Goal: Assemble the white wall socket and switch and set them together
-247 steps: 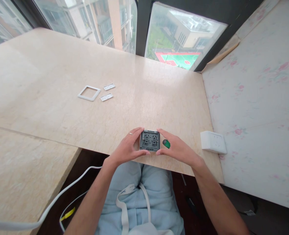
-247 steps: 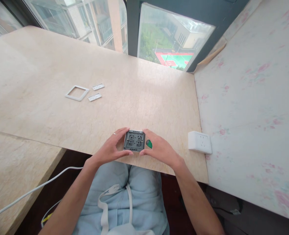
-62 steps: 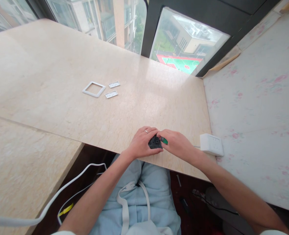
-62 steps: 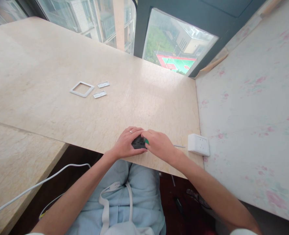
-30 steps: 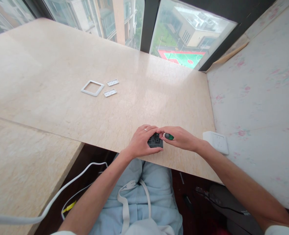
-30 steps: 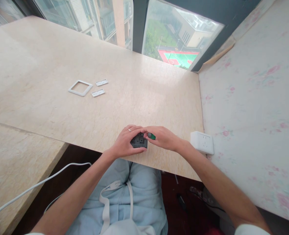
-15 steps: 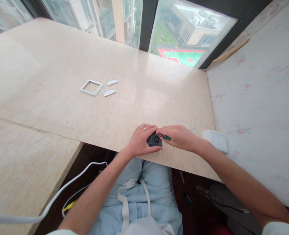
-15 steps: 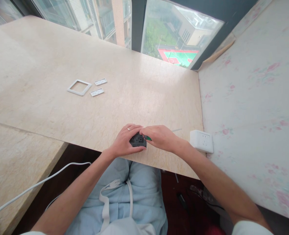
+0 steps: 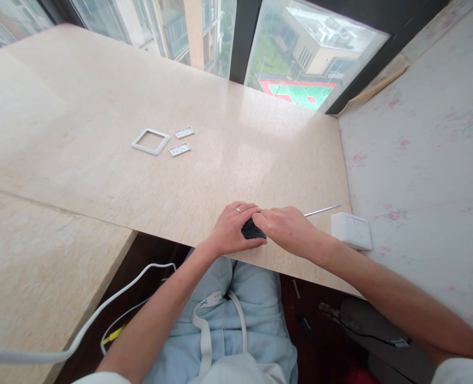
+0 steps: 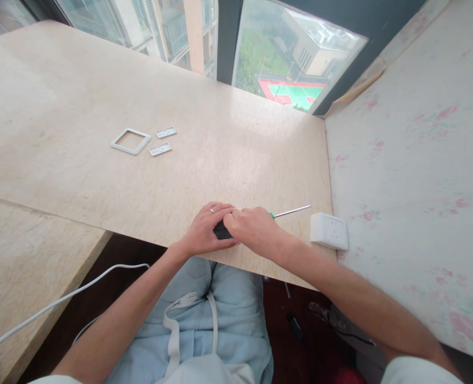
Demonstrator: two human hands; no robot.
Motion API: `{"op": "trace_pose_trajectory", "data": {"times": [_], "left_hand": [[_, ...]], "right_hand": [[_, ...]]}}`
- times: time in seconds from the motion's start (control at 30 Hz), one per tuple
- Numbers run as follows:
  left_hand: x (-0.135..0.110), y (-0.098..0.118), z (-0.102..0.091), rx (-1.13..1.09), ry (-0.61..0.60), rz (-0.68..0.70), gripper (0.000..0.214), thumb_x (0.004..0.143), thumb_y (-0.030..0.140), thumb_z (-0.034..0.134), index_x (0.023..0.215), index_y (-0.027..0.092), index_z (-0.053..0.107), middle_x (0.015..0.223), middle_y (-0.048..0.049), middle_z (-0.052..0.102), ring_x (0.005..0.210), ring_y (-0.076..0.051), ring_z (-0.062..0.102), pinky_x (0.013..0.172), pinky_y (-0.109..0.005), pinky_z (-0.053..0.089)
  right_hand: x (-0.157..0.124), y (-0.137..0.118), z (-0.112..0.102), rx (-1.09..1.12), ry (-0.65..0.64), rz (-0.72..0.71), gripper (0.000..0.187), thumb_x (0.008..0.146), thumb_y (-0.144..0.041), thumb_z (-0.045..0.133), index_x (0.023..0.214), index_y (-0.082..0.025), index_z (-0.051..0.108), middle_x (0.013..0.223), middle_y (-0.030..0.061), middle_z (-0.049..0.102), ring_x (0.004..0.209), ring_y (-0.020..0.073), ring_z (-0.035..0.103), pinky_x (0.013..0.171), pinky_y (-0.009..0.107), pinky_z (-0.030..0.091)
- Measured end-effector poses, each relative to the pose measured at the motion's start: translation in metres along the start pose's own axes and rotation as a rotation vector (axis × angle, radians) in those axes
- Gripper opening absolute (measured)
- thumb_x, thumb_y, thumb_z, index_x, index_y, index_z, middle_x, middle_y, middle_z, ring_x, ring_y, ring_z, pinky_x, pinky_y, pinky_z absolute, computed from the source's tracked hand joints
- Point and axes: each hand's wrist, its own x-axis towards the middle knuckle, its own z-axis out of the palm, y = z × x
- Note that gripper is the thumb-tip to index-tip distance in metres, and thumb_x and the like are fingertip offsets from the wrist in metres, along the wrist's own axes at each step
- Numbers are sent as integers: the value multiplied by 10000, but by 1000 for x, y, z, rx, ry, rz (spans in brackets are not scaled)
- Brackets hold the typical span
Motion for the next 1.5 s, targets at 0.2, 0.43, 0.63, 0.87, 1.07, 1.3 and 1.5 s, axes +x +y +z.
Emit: {"op": "trace_pose_trajectory", "data": {"times": [0.2, 0.43, 0.63, 0.87, 1.07, 1.3, 1.5], "left_hand": [[0, -2, 2, 2, 22, 16, 647, 747, 509, 757, 1292, 199, 597, 1313, -106, 659, 1203, -296, 589, 1101, -482, 408], [-1, -2, 3, 8, 24, 23, 636, 752, 501, 754, 1289, 199, 596, 1310, -106, 658, 1205, -294, 586, 1102, -475, 411], [0, -1, 2, 2, 10, 24, 643, 768, 534, 745, 1305, 218, 585, 1315, -98, 648, 1213, -289, 578, 1103, -473, 406], [0, 1, 0, 1, 5, 15, 652, 753, 567, 761, 1279, 219, 595, 1301, -99, 649, 1188, -297, 576, 1080, -472, 420], [0, 0, 1, 12, 18, 18, 665, 752, 578, 759, 1293, 228, 593, 1310, -103, 644, 1188, -301, 579, 1073, -474, 423], [0, 0, 1, 1, 11, 12, 675, 746, 572, 767, 1302, 231, 593, 1314, -104, 647, 1205, -305, 574, 1078, -482, 419], [0, -1, 1, 2, 17, 22, 691, 746, 578, 769, 1306, 216, 588, 1316, -108, 650, 1195, -300, 582, 1082, -470, 421]], "right_hand": [[-3, -10, 4, -70, 18, 22, 148, 906, -17, 509, 934, -117, 616, 895, 124, 734, 769, 231, 709, 492, 313, 259], [-5, -7, 14, -55, 98, 5, 136, 898, -20, 520, 914, -133, 593, 864, 103, 716, 758, 222, 691, 519, 311, 300], [-7, -5, 18, -27, 196, 17, 166, 900, -4, 493, 939, -134, 590, 873, 98, 691, 758, 207, 653, 542, 298, 316], [-10, 11, 25, 206, 212, 71, 153, 901, -132, 579, 1048, -164, 607, 969, 72, 663, 795, 185, 626, 606, 274, 368], [-7, 22, 34, 370, 239, 135, 103, 917, -205, 586, 973, -168, 664, 973, 84, 676, 882, 203, 641, 719, 284, 439], [-3, 21, 33, 281, 162, 142, 118, 898, -179, 586, 947, -181, 694, 945, 70, 714, 809, 183, 650, 652, 268, 394], [-3, 4, 17, 61, 8, 117, 137, 917, -172, 585, 1008, -126, 676, 945, 122, 717, 771, 227, 688, 550, 296, 336]]}}
